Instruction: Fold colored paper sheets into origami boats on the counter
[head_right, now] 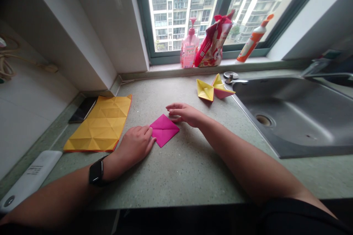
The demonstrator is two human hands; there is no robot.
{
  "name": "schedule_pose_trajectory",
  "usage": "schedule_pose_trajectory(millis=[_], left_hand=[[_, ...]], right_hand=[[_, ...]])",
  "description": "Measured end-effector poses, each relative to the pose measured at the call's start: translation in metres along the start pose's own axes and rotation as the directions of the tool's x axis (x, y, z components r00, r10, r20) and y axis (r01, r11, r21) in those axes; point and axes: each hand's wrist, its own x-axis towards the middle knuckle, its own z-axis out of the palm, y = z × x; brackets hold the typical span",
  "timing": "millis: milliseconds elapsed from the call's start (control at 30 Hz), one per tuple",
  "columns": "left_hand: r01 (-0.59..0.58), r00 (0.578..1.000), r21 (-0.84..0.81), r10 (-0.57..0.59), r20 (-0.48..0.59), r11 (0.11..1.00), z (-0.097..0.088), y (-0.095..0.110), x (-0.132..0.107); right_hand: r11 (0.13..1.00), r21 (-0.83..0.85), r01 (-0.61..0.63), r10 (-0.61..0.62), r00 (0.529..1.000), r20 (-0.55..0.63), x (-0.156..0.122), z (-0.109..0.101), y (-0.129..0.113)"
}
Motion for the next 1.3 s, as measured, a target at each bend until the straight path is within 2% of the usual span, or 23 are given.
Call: schedule_pose_trajectory(millis=[267, 433, 533, 667, 767, 900, 1033, 1200, 1300], left_hand=[[-0.008, 1.000, 0.003, 0.009, -0.025, 1.000, 0.004, -0.002, 0.001], [-0.022, 0.998, 0.007, 0.023, -0.056, 1.000, 0.005, -0.002, 0.001], [-0.027, 0.997, -0.002, 0.027, -0.074, 1.000, 0.008, -0.002, 0.000], [-0.035, 0.988, -0.054, 0.027, -0.153, 0.998, 0.015, -0.005, 0.000], [-0.087, 0.979, -0.145, 0.057, -0.197, 0.986, 0.019, -0.008, 0.002], [-0.161, 0.973, -0.240, 0.113, -0.200, 0.957, 0.018, -0.012, 0.007], [-0.241, 0.950, -0.270, 0.170, -0.262, 0.932, 0.017, -0.016, 0.009], [-0.302, 0.895, -0.208, 0.202, -0.398, 0.930, 0.016, -0.020, 0.008], [-0.310, 0.874, -0.138, 0.224, -0.432, 0.941, 0.015, -0.021, 0.007]], right_hand=[[0.994, 0.097, -0.052, 0.051, 0.999, 0.013, -0.005, 0.002, -0.006], [0.992, 0.102, -0.070, 0.065, 0.996, 0.055, -0.005, 0.004, -0.004], [0.996, 0.082, -0.039, 0.033, 0.997, 0.069, -0.004, 0.004, -0.002], [0.999, 0.030, 0.010, -0.013, 0.996, 0.084, -0.007, 0.009, 0.000], [0.998, -0.040, 0.043, -0.039, 0.995, 0.088, -0.008, 0.012, 0.000], [0.984, -0.137, 0.113, -0.104, 0.992, 0.071, -0.005, 0.010, 0.001], [0.956, -0.245, 0.160, -0.168, 0.986, -0.010, -0.001, 0.001, -0.002], [0.970, -0.231, 0.080, -0.090, 0.995, -0.034, -0.002, -0.004, -0.003], [0.959, -0.264, 0.103, -0.119, 0.992, -0.046, -0.003, -0.003, -0.003]])
